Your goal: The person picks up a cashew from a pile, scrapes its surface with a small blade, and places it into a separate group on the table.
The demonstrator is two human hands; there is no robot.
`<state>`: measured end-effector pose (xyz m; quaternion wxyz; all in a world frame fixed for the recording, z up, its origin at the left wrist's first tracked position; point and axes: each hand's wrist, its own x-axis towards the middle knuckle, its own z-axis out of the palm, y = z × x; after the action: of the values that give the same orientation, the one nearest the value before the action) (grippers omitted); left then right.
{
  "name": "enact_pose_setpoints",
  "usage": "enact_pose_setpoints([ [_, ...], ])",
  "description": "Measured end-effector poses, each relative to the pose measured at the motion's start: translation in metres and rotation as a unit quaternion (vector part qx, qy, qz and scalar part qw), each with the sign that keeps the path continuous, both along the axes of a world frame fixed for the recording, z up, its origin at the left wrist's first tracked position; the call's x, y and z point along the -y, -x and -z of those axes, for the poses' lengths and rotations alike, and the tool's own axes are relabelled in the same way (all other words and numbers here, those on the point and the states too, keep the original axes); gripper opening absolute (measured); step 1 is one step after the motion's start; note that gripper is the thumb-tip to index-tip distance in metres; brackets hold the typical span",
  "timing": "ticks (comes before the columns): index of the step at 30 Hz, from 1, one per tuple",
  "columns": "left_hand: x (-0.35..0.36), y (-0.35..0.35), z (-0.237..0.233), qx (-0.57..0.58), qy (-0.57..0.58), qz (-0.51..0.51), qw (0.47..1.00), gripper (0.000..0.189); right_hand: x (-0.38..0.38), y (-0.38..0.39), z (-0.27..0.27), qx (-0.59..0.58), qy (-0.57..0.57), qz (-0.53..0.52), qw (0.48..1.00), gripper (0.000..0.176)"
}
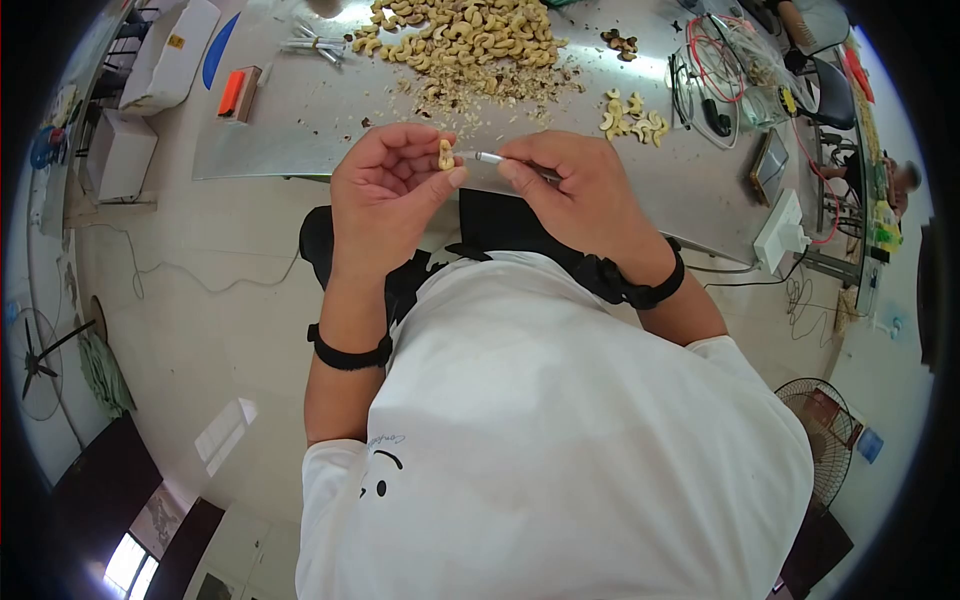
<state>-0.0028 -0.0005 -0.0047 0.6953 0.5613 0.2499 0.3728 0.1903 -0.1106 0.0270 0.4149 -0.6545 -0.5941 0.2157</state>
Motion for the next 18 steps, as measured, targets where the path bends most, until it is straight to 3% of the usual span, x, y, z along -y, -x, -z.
enact_pose_setpoints([
  [8, -0.001, -0.0006, 0.0009, -0.005, -0.025, 0.006, 1.0, 0.037, -0.0016, -0.0041, -0.0044, 0.007, 0.058, -0.021, 0.998, 0.016],
  [18, -0.0034, -0.0016, -0.0022, -0.031, -0.027, 0.005, 0.999, 0.036, -0.002, 0.0037, 0.0001, 0.048, -0.013, 0.015, 0.999, 0.012],
])
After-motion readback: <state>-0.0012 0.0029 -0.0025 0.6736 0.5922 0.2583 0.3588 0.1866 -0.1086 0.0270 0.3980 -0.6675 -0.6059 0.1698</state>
